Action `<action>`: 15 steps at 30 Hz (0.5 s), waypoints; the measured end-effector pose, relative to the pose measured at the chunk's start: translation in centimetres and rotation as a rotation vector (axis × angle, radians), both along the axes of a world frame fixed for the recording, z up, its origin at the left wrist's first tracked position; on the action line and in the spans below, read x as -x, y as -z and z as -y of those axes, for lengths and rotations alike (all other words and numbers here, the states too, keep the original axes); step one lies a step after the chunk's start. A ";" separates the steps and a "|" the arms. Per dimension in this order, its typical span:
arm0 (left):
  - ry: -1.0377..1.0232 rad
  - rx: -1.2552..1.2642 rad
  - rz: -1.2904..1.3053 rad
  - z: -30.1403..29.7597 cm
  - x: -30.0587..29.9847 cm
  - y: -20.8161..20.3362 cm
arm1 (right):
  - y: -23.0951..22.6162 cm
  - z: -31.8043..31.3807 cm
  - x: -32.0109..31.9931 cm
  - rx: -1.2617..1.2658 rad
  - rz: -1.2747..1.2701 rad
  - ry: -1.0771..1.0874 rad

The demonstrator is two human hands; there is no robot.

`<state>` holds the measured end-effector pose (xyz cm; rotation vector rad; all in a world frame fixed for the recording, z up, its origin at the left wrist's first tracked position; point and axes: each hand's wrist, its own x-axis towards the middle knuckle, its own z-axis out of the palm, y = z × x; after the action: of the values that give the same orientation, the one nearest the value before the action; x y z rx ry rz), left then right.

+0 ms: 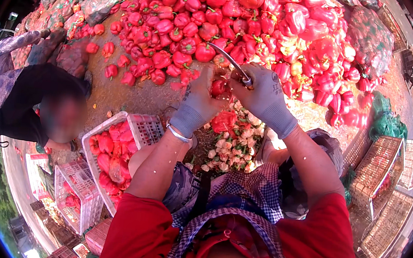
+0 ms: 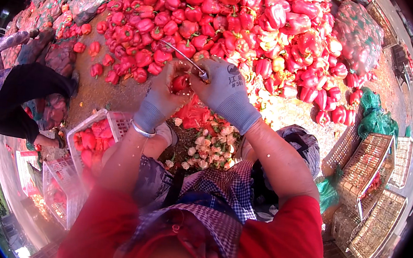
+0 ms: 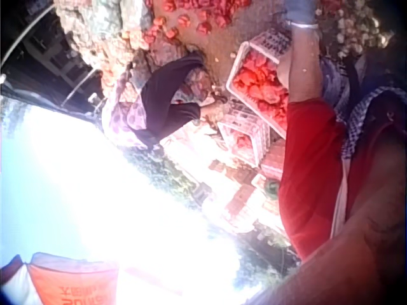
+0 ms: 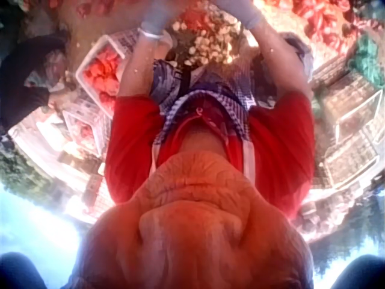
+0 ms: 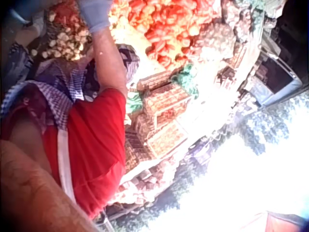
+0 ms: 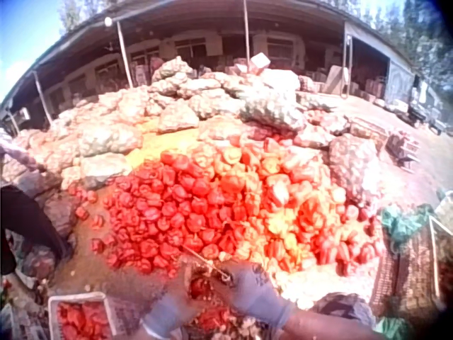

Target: The person removes the stems and cores from red peppers using a curved knife and places the processed peppers into a plastic crate.

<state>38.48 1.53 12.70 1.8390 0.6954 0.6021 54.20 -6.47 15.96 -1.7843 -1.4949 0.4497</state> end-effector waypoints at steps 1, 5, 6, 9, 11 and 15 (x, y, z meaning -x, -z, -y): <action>-0.013 0.024 0.019 0.0 0.0 0.1 | 0.5 -0.1 -0.5 -0.009 0.021 0.062; -0.079 0.143 0.082 -1.1 1.0 0.4 | 1.4 -0.2 -2.9 0.100 -0.183 0.227; -0.094 0.182 0.098 -1.5 1.1 0.3 | 1.8 -0.3 -3.3 0.211 -0.294 0.240; -0.174 0.511 0.380 -2.4 1.5 -0.7 | 2.2 -0.4 -3.4 0.420 -0.591 0.228; -0.200 0.492 0.449 -2.9 1.7 -0.8 | 2.2 0.1 -2.6 0.393 -0.734 0.167; -0.231 0.658 0.596 -3.4 2.3 -0.8 | 2.0 0.3 -1.4 0.405 -0.693 0.121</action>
<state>36.23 4.96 13.53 0.9096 0.6005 0.8935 55.56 -6.76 13.92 -1.7336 -0.8398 1.2295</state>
